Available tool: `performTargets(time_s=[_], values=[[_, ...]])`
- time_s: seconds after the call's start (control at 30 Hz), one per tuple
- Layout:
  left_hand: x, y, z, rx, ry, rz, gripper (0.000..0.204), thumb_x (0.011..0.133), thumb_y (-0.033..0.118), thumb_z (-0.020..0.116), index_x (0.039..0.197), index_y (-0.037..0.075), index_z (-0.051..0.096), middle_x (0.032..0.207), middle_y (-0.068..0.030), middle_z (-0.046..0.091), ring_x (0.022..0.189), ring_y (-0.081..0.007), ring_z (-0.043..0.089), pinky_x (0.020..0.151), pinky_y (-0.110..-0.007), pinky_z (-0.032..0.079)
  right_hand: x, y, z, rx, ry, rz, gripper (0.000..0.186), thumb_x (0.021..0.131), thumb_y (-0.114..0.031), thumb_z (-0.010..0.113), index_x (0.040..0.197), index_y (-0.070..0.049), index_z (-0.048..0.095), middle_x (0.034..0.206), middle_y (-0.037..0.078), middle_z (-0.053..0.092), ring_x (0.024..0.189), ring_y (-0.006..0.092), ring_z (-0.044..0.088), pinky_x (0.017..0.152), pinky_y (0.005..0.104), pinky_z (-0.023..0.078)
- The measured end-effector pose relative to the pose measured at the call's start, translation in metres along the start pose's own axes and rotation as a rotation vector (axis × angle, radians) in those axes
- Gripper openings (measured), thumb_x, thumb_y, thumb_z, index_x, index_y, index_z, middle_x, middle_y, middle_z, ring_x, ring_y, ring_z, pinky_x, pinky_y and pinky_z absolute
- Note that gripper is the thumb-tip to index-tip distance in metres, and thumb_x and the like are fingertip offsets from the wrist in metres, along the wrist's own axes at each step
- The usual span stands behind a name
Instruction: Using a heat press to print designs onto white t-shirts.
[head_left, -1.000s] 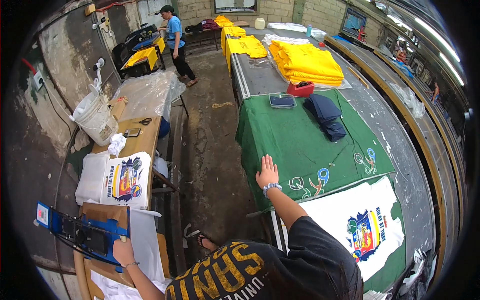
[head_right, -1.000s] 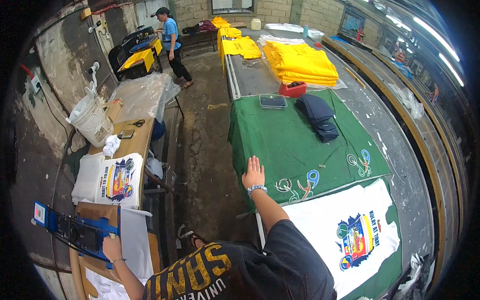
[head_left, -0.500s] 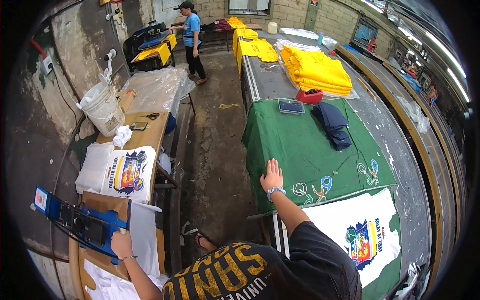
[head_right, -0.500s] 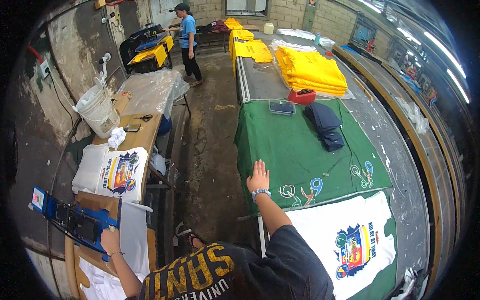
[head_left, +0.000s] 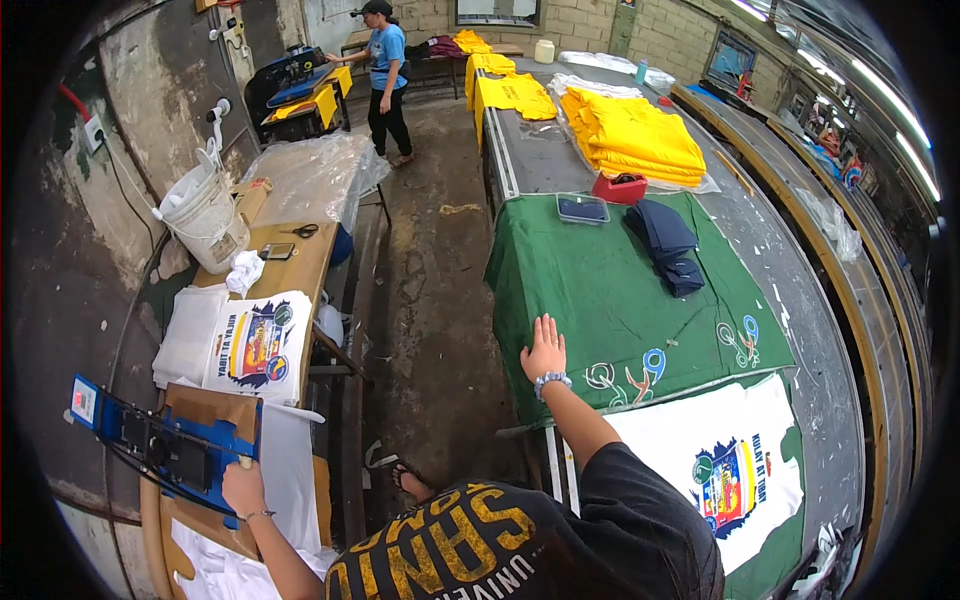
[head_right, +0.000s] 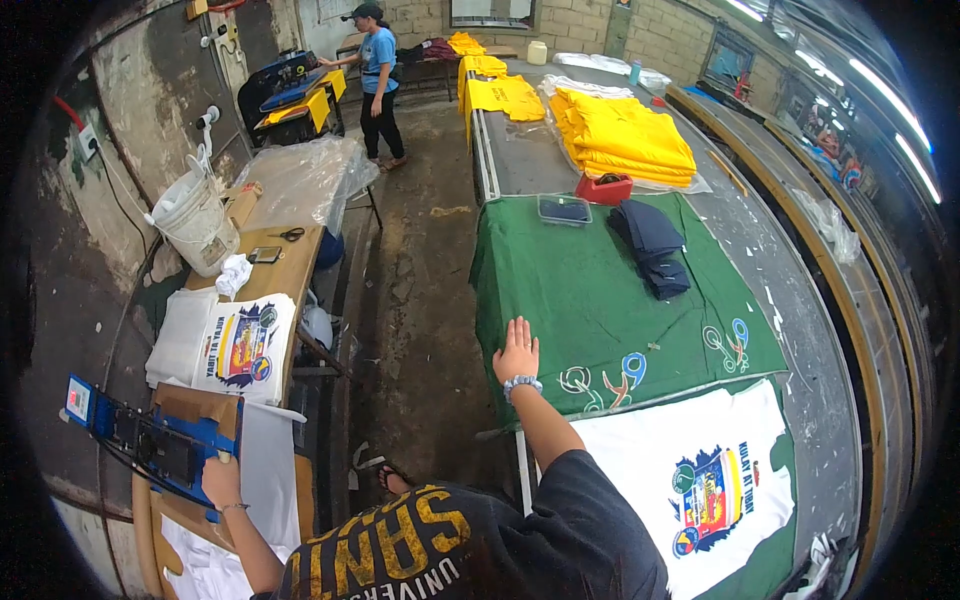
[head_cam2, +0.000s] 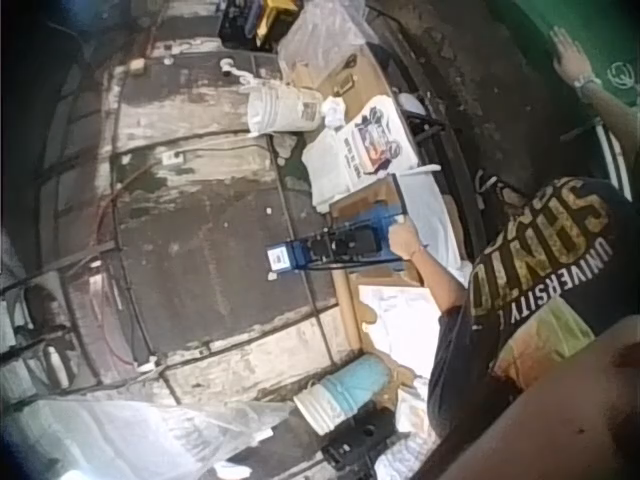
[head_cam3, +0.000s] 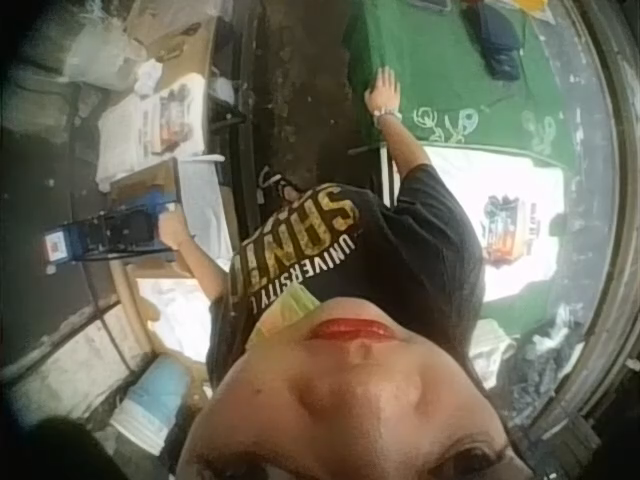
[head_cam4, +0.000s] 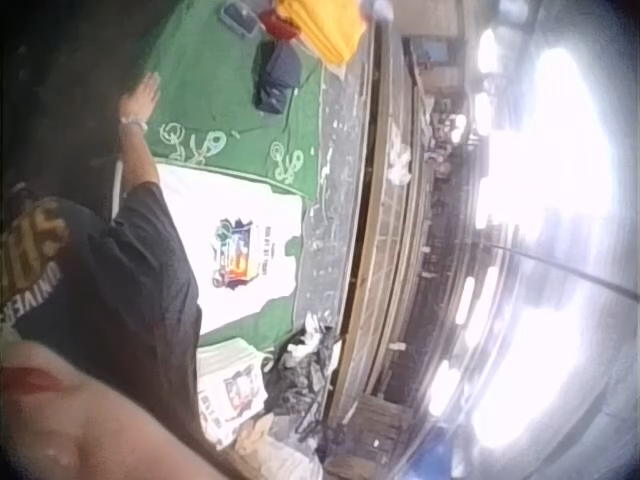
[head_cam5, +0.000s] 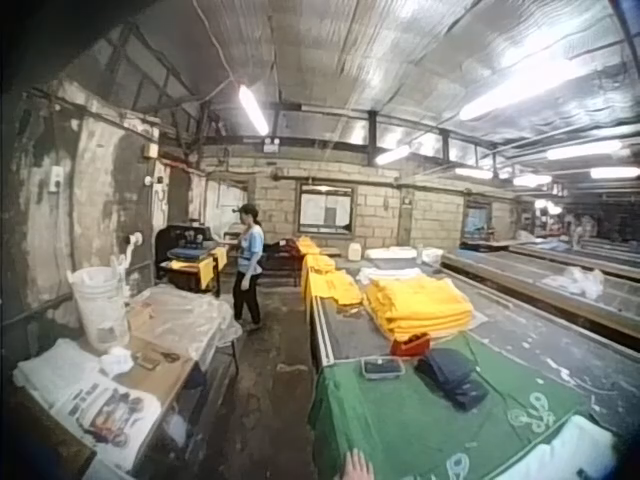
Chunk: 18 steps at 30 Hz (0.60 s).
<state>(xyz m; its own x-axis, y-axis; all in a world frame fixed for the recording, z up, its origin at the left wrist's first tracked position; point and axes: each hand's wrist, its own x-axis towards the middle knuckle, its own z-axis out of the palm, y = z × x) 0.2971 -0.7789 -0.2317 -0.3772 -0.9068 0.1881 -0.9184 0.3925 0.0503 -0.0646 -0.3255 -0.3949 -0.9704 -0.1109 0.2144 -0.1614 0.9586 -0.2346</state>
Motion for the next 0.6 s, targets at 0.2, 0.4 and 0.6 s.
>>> performTargets(time_s=[0.2, 0.4, 0.6], values=[[-0.001, 0.0, 0.0, 0.02, 0.015, 0.014, 0.031, 0.077, 0.027, 0.06, 0.079, -0.003, 0.067, 0.084, -0.024, 0.066, 0.08, -0.0382, 0.066, 0.072, -0.045, 0.053, 0.0, 0.0, 0.001, -0.004, 0.006, -0.003, 0.073, 0.082, -0.026, 0.055, 0.146, -0.006, 0.026, 0.155, 0.01, 0.02, 0.143, 0.0239, 0.019, 0.113, 0.0438, 0.023], [-0.001, -0.001, 0.0, 0.012, 0.014, 0.019, 0.03, 0.076, 0.026, 0.058, 0.078, -0.003, 0.067, 0.084, -0.0242, 0.066, 0.08, -0.0381, 0.066, 0.072, -0.045, 0.053, -0.001, -0.003, -0.008, 0.003, 0.047, -0.003, 0.078, 0.081, -0.026, 0.057, 0.147, -0.004, 0.022, 0.155, 0.011, 0.019, 0.143, 0.0241, 0.016, 0.115, 0.0428, 0.019], [-0.001, -0.001, 0.0, 0.04, 0.021, 0.021, 0.029, 0.078, 0.028, 0.058, 0.077, 0.0, 0.067, 0.081, -0.0207, 0.067, 0.076, -0.0358, 0.067, 0.07, -0.044, 0.054, -0.004, -0.007, -0.014, 0.105, 0.238, -0.026, 0.082, 0.08, -0.027, 0.058, 0.148, -0.004, 0.018, 0.155, 0.011, 0.016, 0.144, 0.0246, 0.013, 0.116, 0.0432, 0.015]])
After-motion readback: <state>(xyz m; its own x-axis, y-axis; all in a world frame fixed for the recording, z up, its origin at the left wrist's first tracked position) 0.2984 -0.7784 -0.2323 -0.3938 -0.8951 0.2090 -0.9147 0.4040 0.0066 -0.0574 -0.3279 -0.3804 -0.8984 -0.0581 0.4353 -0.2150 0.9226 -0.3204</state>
